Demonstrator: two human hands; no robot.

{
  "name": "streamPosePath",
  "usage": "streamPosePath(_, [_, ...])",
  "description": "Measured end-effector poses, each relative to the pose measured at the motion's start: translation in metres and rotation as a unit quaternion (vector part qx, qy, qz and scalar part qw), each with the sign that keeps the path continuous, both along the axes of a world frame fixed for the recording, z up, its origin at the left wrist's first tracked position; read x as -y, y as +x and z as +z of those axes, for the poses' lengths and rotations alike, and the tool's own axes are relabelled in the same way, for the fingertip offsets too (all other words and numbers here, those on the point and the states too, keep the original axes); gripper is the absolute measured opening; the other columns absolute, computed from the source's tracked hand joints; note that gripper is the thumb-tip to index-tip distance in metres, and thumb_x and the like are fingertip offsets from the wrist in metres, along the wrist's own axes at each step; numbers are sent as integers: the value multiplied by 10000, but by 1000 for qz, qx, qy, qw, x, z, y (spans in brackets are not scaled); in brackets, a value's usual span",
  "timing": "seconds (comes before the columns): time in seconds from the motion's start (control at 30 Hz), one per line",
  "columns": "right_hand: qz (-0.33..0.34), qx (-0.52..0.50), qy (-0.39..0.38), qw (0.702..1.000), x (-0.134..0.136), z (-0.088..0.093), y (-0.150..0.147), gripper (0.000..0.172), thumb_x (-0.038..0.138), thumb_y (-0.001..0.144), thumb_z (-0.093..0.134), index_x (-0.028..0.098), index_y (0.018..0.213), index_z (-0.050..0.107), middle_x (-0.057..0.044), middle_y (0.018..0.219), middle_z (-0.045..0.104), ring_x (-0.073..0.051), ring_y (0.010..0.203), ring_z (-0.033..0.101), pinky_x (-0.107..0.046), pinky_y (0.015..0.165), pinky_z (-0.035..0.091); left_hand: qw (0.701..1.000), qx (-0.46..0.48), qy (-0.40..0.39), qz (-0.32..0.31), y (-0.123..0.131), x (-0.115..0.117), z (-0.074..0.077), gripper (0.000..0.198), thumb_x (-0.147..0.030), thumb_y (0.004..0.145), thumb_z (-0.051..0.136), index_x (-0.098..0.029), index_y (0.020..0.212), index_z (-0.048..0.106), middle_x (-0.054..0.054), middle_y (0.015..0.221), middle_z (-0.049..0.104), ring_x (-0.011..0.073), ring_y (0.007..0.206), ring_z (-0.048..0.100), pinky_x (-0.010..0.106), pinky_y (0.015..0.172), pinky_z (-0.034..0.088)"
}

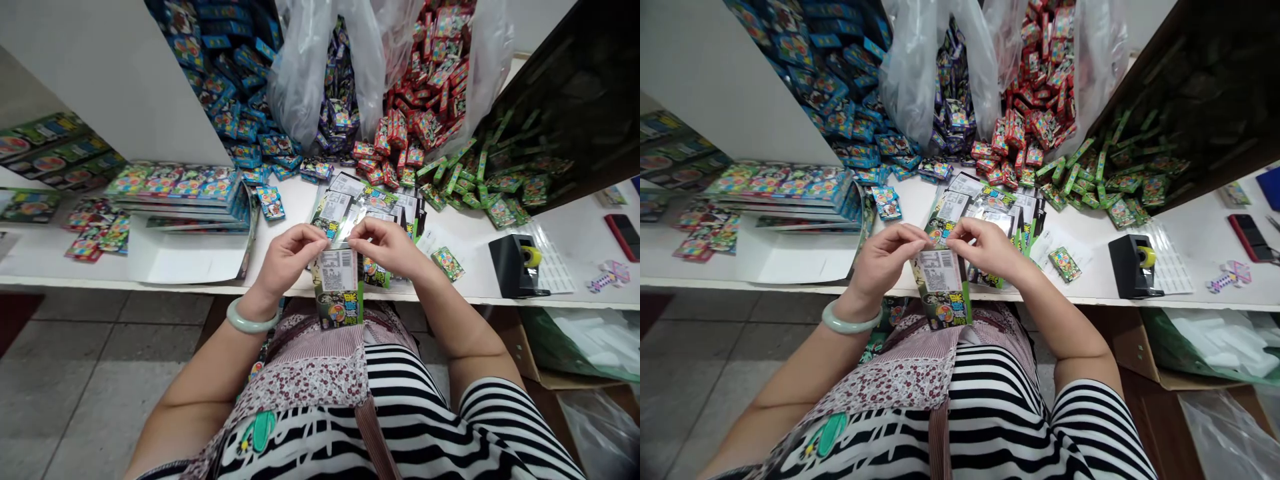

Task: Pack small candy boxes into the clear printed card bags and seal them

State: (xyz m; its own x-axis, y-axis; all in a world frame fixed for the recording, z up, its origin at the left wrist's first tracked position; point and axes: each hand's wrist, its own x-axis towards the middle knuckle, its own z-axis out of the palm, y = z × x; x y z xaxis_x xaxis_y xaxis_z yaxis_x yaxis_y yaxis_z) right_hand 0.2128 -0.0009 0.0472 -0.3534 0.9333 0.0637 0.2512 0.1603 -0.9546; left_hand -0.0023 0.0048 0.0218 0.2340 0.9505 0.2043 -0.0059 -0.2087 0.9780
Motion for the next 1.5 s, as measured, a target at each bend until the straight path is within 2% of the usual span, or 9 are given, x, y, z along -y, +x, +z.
streamPosePath(0.23, [-13,54,158,986,17,-24,6,54,249,908,629,229,862,612,-39,966,664,-170,917,621,-311,728,505,997,-33,17,-73,-7,5,-16,201,-370,839,755,-189,890,685,35,897,692,148,877,658,290,812,547])
streamPosePath(0.63, [-109,34,75,991,10,-67,1,72,257,911,561,236,938,625,-57,981,659,-206,939,639,-398,820,557,993,-45,-74,-82,2,-15,-39,273,-407,807,763,-185,927,659,18,855,677,146,799,637,268,712,523])
streamPosePath(0.8, [-120,-3,59,991,7,-73,12,342,259,882,593,238,1223,606,-120,1341,600,-249,1230,580,-415,919,570,996,-37,-84,0,6,-46,-56,284,-407,770,764,-201,899,618,0,830,645,135,748,608,251,682,501])
streamPosePath(0.93, [-208,2,64,976,19,-75,54,283,325,904,584,236,1163,654,-108,1262,661,-229,1176,621,-403,923,562,987,-134,-42,84,8,-81,-74,240,-374,792,671,-202,940,590,5,844,611,154,765,572,265,687,475])
streamPosePath(1.07, [-346,33,45,937,48,-82,125,217,354,897,581,221,1027,691,-89,1129,714,-222,1055,667,-391,868,564,944,-324,40,41,4,-93,-84,179,-373,819,609,-215,902,600,41,891,622,224,876,576,358,816,474])
streamPosePath(1.17, [-459,108,31,881,76,-91,173,230,368,885,580,210,1012,690,-95,1049,711,-216,915,677,-383,779,567,920,-376,106,8,6,-92,-76,152,-387,829,617,-241,869,603,57,898,631,270,951,576,410,887,462])
streamPosePath(1.23, [-480,177,33,859,91,-98,191,245,371,883,582,210,1033,689,-102,1038,701,-224,868,666,-399,761,562,922,-368,122,5,18,-90,-65,134,-371,845,618,-246,892,610,60,925,642,266,966,582,408,894,468])
streamPosePath(1.33, [-401,280,38,871,102,-105,195,380,382,835,676,211,1175,669,-134,1176,685,-303,1044,637,-491,906,522,932,-339,125,-42,58,-87,-45,137,-351,878,600,-233,938,634,52,970,666,232,964,602,384,913,477])
streamPosePath(1.5, [-341,379,-4,860,102,-107,179,546,287,803,716,191,1327,596,-160,1290,662,-377,1184,569,-562,991,436,902,-327,119,-257,157,-80,-36,173,-302,858,639,-203,998,659,56,995,690,220,934,617,364,866,488])
